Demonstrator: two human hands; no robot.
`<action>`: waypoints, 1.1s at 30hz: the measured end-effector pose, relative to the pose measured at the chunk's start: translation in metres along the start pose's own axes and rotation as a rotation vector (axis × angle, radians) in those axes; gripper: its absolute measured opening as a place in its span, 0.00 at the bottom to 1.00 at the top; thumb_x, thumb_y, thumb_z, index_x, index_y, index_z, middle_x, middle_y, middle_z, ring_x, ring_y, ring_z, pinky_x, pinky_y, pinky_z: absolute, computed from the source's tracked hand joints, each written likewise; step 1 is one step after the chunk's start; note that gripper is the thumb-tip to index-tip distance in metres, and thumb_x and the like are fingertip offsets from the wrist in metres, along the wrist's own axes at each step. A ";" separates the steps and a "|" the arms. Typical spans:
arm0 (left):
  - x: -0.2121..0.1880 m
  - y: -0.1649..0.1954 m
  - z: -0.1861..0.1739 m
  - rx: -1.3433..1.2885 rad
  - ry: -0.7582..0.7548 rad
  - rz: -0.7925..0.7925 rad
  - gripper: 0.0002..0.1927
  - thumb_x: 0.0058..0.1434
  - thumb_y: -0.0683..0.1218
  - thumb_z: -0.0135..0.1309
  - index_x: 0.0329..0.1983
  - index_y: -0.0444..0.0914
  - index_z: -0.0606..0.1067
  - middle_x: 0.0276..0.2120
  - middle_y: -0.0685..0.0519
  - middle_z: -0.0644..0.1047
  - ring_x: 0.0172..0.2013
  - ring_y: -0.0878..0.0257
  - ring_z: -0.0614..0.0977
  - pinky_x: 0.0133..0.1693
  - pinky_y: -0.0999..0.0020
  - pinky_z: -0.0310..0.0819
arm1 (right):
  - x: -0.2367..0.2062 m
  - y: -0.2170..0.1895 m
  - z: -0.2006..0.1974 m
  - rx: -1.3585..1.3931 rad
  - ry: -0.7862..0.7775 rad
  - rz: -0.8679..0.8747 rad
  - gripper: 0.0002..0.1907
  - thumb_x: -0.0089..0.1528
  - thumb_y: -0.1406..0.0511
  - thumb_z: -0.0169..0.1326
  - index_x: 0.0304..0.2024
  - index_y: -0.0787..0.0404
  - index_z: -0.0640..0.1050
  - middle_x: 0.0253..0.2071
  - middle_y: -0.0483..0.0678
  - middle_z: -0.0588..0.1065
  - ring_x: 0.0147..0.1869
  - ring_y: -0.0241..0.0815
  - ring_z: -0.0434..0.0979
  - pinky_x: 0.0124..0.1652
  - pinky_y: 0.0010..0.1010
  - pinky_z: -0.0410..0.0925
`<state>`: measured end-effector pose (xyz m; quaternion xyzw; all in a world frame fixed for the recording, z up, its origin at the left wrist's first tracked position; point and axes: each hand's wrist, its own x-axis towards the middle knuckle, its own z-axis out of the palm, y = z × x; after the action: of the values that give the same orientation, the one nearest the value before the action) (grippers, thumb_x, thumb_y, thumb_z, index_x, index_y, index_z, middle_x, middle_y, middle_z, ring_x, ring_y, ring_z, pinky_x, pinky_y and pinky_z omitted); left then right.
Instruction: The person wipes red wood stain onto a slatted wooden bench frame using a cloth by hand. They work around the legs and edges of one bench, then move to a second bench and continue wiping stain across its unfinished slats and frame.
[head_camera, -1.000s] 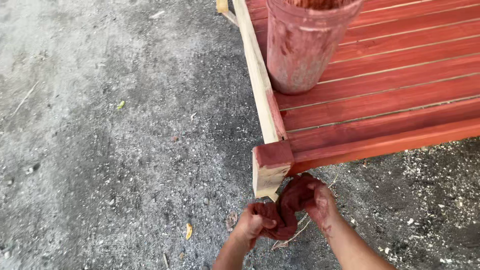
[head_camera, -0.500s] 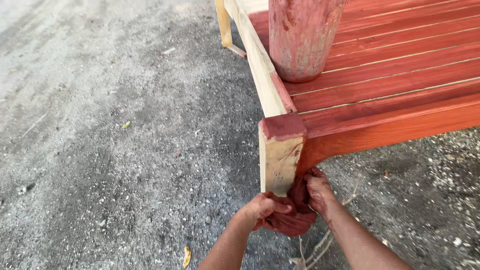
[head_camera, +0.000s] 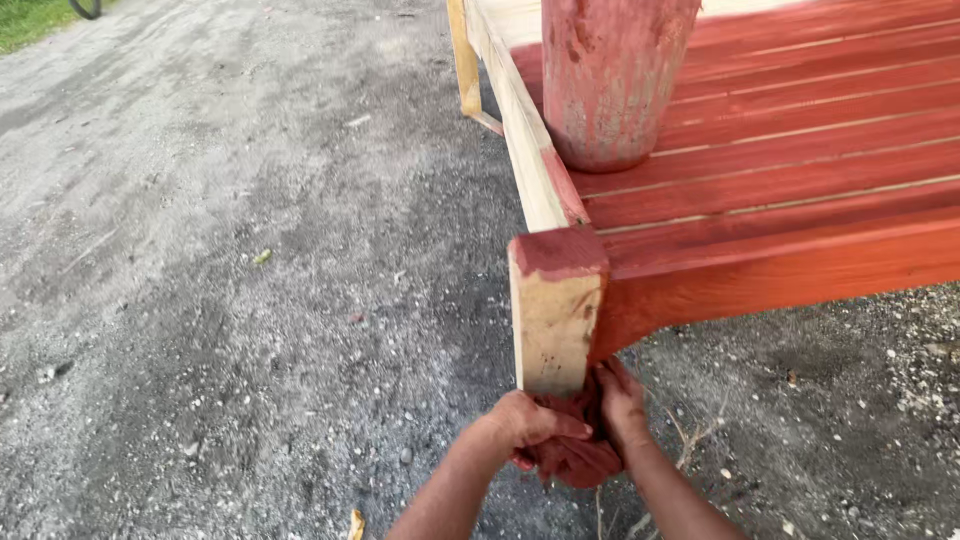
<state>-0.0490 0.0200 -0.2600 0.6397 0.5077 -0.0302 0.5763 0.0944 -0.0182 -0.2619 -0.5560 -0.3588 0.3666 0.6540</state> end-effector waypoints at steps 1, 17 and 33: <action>0.002 -0.001 0.001 0.006 -0.003 -0.024 0.29 0.44 0.63 0.70 0.43 0.40 0.83 0.25 0.50 0.81 0.21 0.57 0.80 0.21 0.64 0.74 | -0.004 0.004 -0.002 0.204 -0.086 0.115 0.16 0.66 0.64 0.48 0.53 0.62 0.77 0.44 0.49 0.80 0.45 0.40 0.78 0.46 0.32 0.70; 0.034 -0.034 0.016 0.450 0.229 -0.100 0.48 0.33 0.60 0.79 0.55 0.33 0.76 0.42 0.43 0.83 0.38 0.52 0.87 0.31 0.59 0.83 | -0.011 0.032 0.000 -0.252 -0.091 0.486 0.13 0.68 0.62 0.52 0.50 0.60 0.81 0.42 0.50 0.81 0.43 0.44 0.79 0.44 0.38 0.71; 0.007 0.016 -0.002 0.324 0.075 -0.173 0.28 0.37 0.50 0.75 0.43 0.38 0.82 0.39 0.46 0.84 0.35 0.52 0.84 0.27 0.54 0.81 | -0.003 0.017 0.001 0.250 -0.083 0.077 0.14 0.65 0.73 0.45 0.49 0.64 0.78 0.43 0.45 0.81 0.45 0.36 0.78 0.47 0.28 0.70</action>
<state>-0.0360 0.0286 -0.2524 0.6787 0.5705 -0.1373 0.4416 0.0907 -0.0182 -0.2791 -0.4678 -0.3155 0.4561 0.6882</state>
